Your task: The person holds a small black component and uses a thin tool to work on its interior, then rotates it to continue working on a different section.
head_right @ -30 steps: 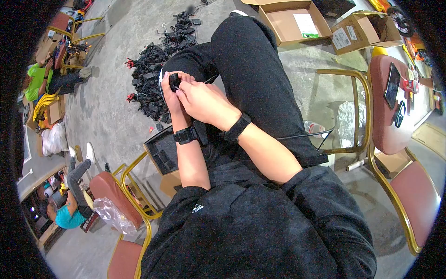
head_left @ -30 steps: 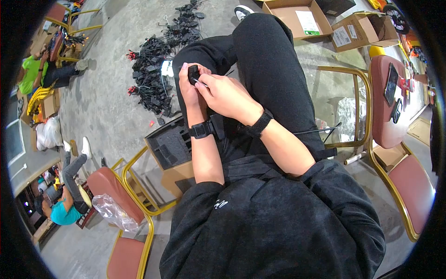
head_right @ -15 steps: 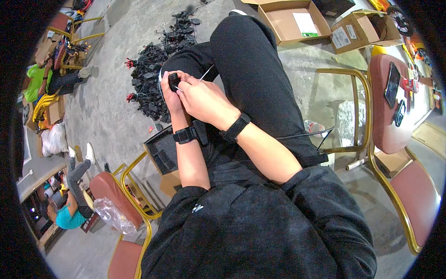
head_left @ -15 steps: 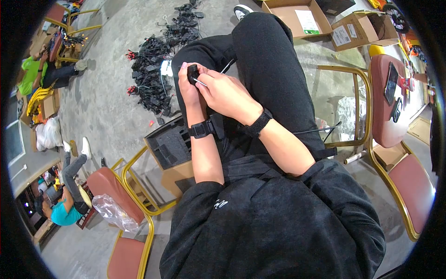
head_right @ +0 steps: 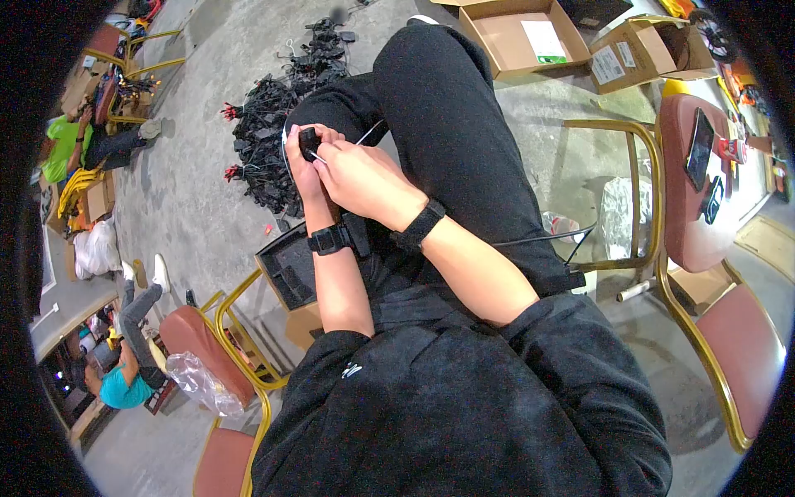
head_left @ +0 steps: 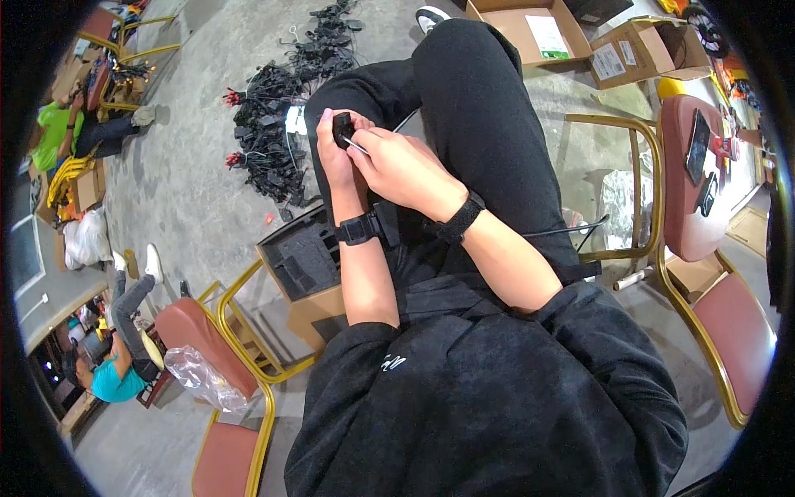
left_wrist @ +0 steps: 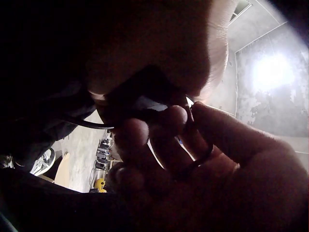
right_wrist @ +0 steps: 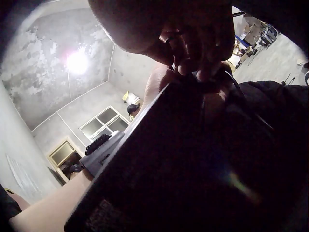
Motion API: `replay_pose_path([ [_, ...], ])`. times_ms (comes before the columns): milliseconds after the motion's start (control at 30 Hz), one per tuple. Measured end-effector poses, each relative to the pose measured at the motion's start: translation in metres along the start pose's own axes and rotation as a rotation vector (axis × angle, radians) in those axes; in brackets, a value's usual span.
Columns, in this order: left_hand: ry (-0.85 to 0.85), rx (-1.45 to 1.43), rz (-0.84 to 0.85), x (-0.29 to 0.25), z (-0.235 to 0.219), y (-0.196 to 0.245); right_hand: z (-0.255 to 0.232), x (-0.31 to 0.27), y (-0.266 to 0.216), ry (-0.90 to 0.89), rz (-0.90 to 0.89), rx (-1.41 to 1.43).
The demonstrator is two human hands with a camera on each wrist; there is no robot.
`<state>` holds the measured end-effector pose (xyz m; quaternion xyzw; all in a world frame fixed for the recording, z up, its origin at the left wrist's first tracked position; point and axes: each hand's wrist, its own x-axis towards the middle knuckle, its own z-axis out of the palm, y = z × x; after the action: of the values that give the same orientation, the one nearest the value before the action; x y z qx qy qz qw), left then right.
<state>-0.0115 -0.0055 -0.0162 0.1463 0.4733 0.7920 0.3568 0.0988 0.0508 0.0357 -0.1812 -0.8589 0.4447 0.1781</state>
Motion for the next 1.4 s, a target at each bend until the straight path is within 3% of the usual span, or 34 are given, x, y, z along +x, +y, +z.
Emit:
replay_pose_path([
  [267, 0.000, -0.020, -0.004, 0.0003, 0.0013, 0.0014, -0.0017, -0.0003, -0.0016, -0.001, -0.001, -0.007],
  [433, -0.006, -0.054, 0.007, 0.0007, 0.0002, -0.0001, -0.0049, 0.0004, -0.0046, -0.100, 0.092, 0.015],
  [1067, -0.015, -0.092, 0.002, 0.0020, -0.0031, -0.0018, -0.0030, 0.0000, -0.0041, -0.111, 0.106, 0.017],
  [1133, -0.021, -0.084, 0.008, 0.0026, -0.0035, -0.0019, 0.0004, -0.0005, -0.0008, -0.020, -0.010, -0.033],
  [1400, -0.014, -0.097, 0.001, 0.0032, -0.0054, -0.0034, 0.0019, -0.0012, 0.0003, -0.016, -0.011, -0.021],
])
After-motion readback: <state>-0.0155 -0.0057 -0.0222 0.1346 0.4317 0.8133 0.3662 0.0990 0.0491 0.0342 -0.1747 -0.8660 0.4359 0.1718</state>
